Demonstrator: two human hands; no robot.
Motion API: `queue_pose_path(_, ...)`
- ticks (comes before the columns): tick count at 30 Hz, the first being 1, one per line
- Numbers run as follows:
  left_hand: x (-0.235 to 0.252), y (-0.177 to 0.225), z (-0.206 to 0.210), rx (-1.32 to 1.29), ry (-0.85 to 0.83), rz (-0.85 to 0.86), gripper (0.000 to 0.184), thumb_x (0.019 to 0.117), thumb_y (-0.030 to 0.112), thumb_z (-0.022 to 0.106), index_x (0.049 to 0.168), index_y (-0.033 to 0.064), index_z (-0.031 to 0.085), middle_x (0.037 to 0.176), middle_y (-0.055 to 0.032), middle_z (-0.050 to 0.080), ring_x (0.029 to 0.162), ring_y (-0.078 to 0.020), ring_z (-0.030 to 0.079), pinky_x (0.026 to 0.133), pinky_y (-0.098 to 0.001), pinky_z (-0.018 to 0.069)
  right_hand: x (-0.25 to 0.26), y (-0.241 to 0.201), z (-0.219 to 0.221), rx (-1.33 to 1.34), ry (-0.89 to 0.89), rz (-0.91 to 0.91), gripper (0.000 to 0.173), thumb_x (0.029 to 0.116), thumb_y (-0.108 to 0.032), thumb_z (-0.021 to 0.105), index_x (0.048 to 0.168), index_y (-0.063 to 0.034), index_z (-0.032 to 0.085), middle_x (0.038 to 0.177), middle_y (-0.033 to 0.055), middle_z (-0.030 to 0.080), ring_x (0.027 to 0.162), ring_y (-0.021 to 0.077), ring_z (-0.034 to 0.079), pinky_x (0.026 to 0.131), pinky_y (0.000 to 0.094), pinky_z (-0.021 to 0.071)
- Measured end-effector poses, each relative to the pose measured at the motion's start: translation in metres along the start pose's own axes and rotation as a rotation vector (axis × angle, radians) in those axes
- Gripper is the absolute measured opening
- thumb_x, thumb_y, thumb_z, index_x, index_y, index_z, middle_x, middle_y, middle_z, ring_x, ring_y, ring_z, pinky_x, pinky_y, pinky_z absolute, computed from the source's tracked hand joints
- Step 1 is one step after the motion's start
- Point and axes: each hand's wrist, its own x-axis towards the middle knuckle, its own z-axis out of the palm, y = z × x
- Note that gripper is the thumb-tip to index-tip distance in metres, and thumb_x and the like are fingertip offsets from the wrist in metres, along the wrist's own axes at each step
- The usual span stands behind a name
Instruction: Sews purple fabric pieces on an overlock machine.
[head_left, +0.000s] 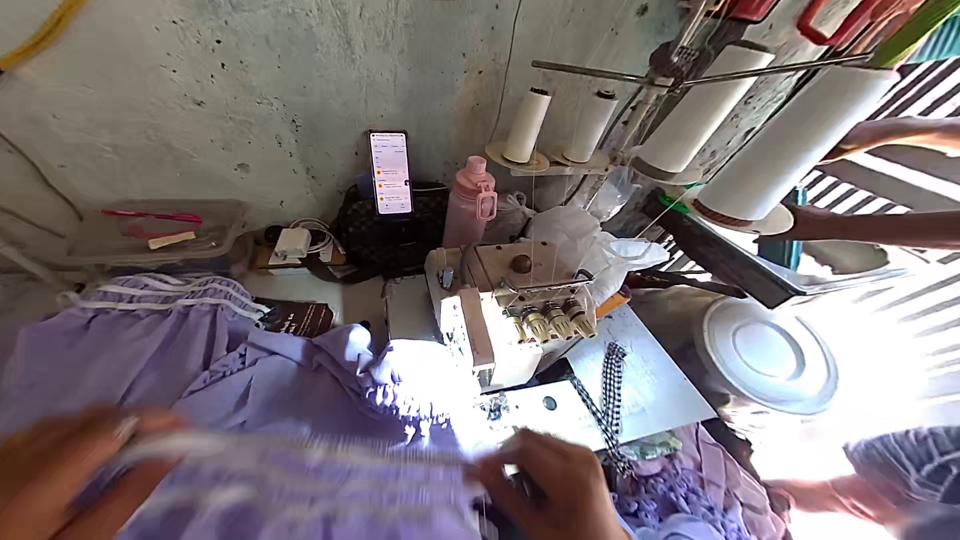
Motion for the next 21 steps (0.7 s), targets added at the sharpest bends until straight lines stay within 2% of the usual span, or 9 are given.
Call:
queue_pose_path(3, 0.083, 0.004, 0.095, 0.065, 0.433, 0.226, 0.033, 0.0885, 0.023, 0.059, 0.113, 0.0032, 0.071, 0.119, -0.021, 0.068, 0.112, -0.0442, 0.062, 0.094, -0.0657, 0.0427, 0.03, 0.054, 0.059, -0.302, 0.336, 0.044, 0.016, 0.0781, -0.022, 0.077, 0.077, -0.0067, 0.073, 0.071, 0.0056, 0.069, 0.057, 0.015, 0.065, 0.048, 0.0316, 0.0515)
queue_pose_path(5, 0.121, 0.041, 0.16, -0.136, 0.389, 0.247, 0.027, 0.0882, 0.017, 0.061, 0.107, 0.0031, 0.073, 0.119, -0.0148, 0.071, 0.116, -0.0367, 0.065, 0.1, -0.0595, 0.0473, 0.028, 0.073, 0.084, -0.301, 0.381, 0.153, 0.02, 0.0766, -0.022, 0.075, 0.08, -0.0022, 0.074, 0.076, 0.01, 0.071, 0.063, 0.0205, 0.069, 0.053, 0.0391, 0.056)
queue_pose_path(6, 0.129, 0.054, 0.189, -0.149, 0.395, 0.228, 0.027, 0.0858, 0.015, 0.062, 0.101, -0.0029, 0.074, 0.113, -0.0187, 0.073, 0.111, -0.0398, 0.068, 0.097, -0.0609, 0.049, 0.022, 0.076, 0.09, -0.281, 0.406, 0.182, 0.02, 0.0771, -0.021, 0.074, 0.079, -0.0014, 0.072, 0.076, 0.0102, 0.069, 0.063, 0.0197, 0.068, 0.053, 0.0376, 0.0553)
queue_pose_path(8, 0.125, 0.069, 0.23, -0.033, 0.516, 0.157, 0.034, 0.09, 0.028, 0.053, 0.085, 0.0031, 0.075, 0.096, -0.0136, 0.075, 0.098, -0.035, 0.071, 0.089, -0.0552, 0.0517, 0.004, 0.075, 0.09, -0.242, 0.412, 0.182, 0.02, 0.083, -0.024, 0.072, 0.078, -0.0041, 0.071, 0.075, 0.0068, 0.067, 0.063, 0.0135, 0.065, 0.055, 0.029, 0.0542)
queue_pose_path(11, 0.103, 0.072, 0.23, -0.049, 0.53, 0.114, 0.04, 0.097, 0.03, 0.046, 0.073, 0.0073, 0.068, 0.087, -0.0113, 0.072, 0.091, -0.0311, 0.069, 0.081, -0.0481, 0.0521, -0.019, 0.072, 0.085, -0.132, 0.371, 0.132, 0.017, 0.0907, -0.026, 0.071, 0.088, -0.0096, 0.076, 0.086, 0.0051, 0.068, 0.075, 0.0056, 0.066, 0.066, 0.0173, 0.0546)
queue_pose_path(14, 0.11, 0.065, 0.204, -0.096, 0.323, 0.148, 0.03, 0.0896, 0.02, 0.054, 0.091, -0.0026, 0.073, 0.104, -0.0179, 0.074, 0.096, -0.0348, 0.073, 0.081, -0.0497, 0.0589, -0.018, 0.072, 0.081, -0.006, 0.359, 0.116, 0.011, 0.0878, -0.022, 0.075, 0.087, -0.0112, 0.076, 0.105, 0.0076, 0.067, 0.091, 0.0017, 0.065, 0.077, 0.0126, 0.0544)
queue_pose_path(16, 0.123, 0.059, 0.187, -0.095, 0.164, 0.197, 0.023, 0.0849, 0.017, 0.063, 0.096, -0.0004, 0.074, 0.097, -0.0152, 0.073, 0.088, -0.0313, 0.073, 0.076, -0.0468, 0.06, -0.01, 0.072, 0.08, 0.089, 0.34, 0.134, 0.012, 0.0856, -0.019, 0.076, 0.082, -0.008, 0.074, 0.112, 0.0116, 0.069, 0.091, 0.0029, 0.067, 0.077, 0.0149, 0.0556)
queue_pose_path(19, 0.133, 0.06, 0.171, -0.095, 0.013, 0.241, 0.012, 0.0819, 0.011, 0.069, 0.082, 0.0001, 0.071, 0.077, -0.0133, 0.065, 0.072, -0.0289, 0.068, 0.066, -0.0438, 0.0565, -0.001, 0.072, 0.075, 0.229, 0.273, 0.165, 0.015, 0.0867, -0.016, 0.075, 0.081, -0.0022, 0.073, 0.109, 0.0114, 0.073, 0.086, 0.0017, 0.067, 0.075, 0.0145, 0.0547)
queue_pose_path(21, 0.133, 0.059, 0.169, -0.126, -0.006, 0.247, 0.014, 0.0844, 0.013, 0.063, 0.081, 0.0013, 0.071, 0.075, -0.0113, 0.063, 0.069, -0.0256, 0.066, 0.063, -0.0407, 0.0547, 0.001, 0.072, 0.072, 0.279, 0.252, 0.202, 0.017, 0.0865, -0.017, 0.074, 0.08, -0.0018, 0.07, 0.091, 0.0056, 0.072, 0.074, -0.0023, 0.062, 0.067, 0.0113, 0.0503)
